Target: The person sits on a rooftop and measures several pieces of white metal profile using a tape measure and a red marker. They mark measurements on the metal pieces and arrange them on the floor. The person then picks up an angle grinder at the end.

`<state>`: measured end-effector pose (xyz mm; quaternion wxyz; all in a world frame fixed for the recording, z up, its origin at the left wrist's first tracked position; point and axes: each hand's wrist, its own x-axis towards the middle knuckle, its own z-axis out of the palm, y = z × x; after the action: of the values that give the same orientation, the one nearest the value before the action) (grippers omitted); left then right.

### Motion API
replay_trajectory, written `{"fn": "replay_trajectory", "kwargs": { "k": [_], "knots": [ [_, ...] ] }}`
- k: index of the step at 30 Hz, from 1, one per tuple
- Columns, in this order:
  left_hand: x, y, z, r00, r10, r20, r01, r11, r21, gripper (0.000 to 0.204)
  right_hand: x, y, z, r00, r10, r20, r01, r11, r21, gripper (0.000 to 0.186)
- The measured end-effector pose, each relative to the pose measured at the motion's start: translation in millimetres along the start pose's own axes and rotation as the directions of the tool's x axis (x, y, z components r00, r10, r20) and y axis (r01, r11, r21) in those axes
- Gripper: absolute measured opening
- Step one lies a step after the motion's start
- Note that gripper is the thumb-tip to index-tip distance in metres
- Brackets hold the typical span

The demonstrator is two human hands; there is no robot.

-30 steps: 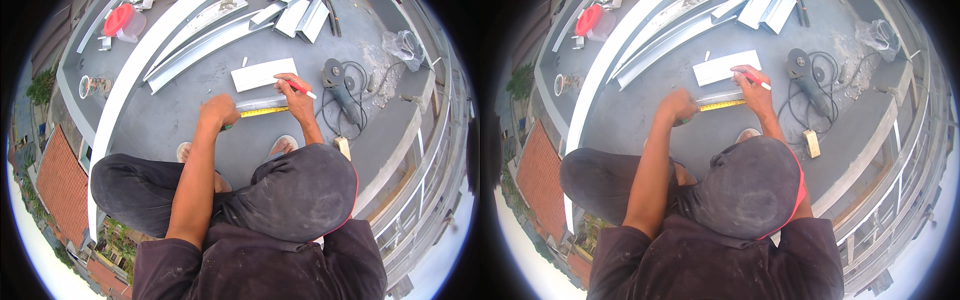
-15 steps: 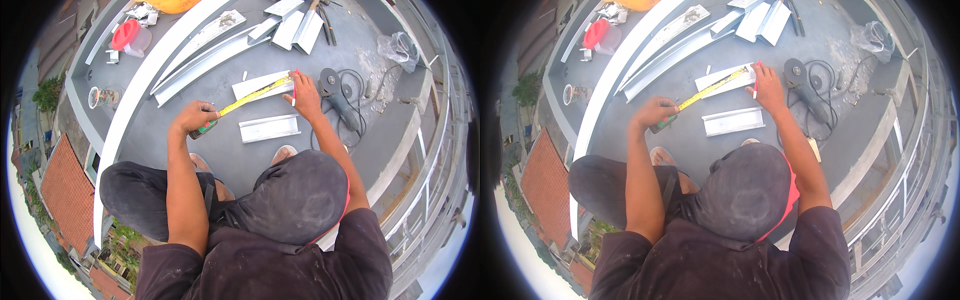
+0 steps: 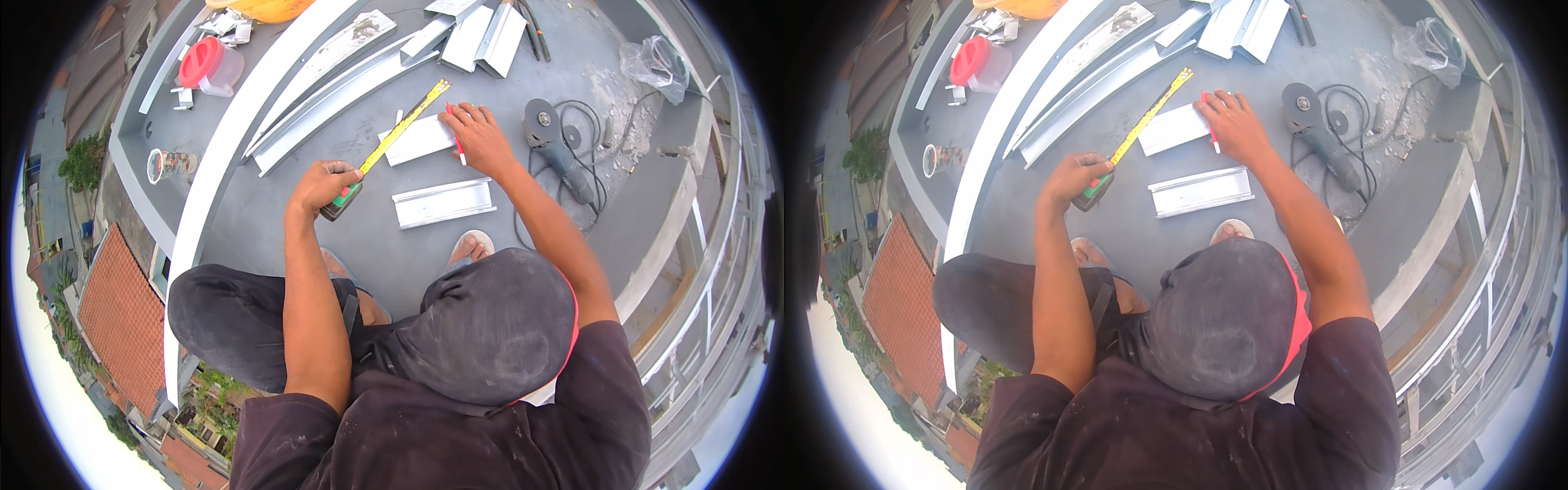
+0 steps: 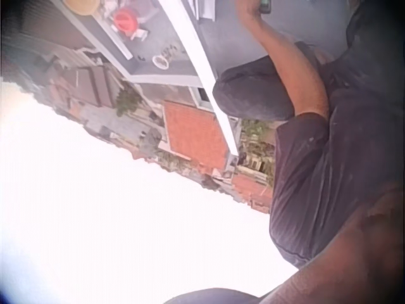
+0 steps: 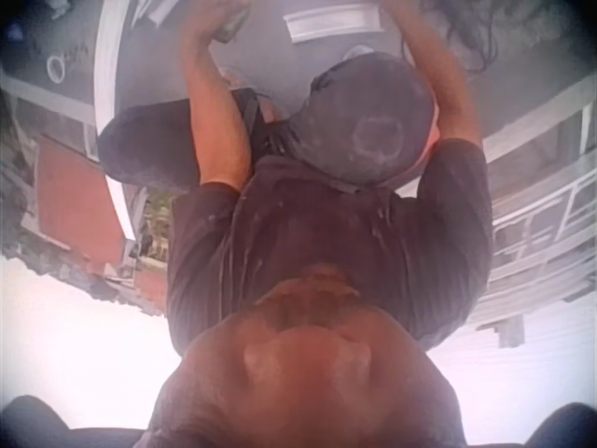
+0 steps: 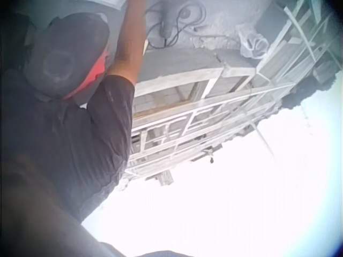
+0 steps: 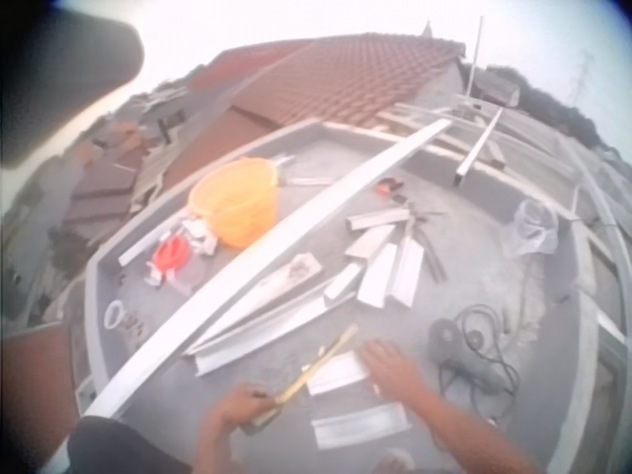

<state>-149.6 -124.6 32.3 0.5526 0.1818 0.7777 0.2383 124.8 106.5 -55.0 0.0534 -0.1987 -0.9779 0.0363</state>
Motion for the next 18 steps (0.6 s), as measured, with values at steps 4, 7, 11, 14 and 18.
{"fn": "replay_trajectory", "kwargs": {
  "k": [4,7,11,14,18],
  "knots": [
    [-10.4,9.7,-6.8,0.999,-0.002,0.035,0.002,1.0,0.013,0.029,23.5,8.6,-19.3,0.963,-0.012,0.269,-0.047,0.977,0.21,0.07],
    [-10.2,9.6,-24.1,0.994,0.042,0.097,-0.054,0.991,0.121,0.028,42.1,17.6,-47.2,0.826,-0.087,0.557,-0.171,0.903,0.395,0.054],
    [-1.5,8.9,-22.7,0.996,0.044,0.075,-0.066,0.947,0.314,0.027,48.1,24.5,-48.9,0.844,-0.061,0.533,-0.248,0.837,0.489,0.041],
    [7.6,18.2,-14.7,0.996,0.03,0.087,-0.062,0.915,0.399,0.03,44.3,31.3,-47.3,0.792,0.073,0.606,-0.407,0.804,0.434,0.046],
    [19.8,30.2,-13.7,0.991,0.063,0.121,-0.116,0.853,0.509,0.034,25.9,38.2,-50.1,0.912,0.103,0.396,-0.332,0.753,0.569,0.04]
  ]
}}
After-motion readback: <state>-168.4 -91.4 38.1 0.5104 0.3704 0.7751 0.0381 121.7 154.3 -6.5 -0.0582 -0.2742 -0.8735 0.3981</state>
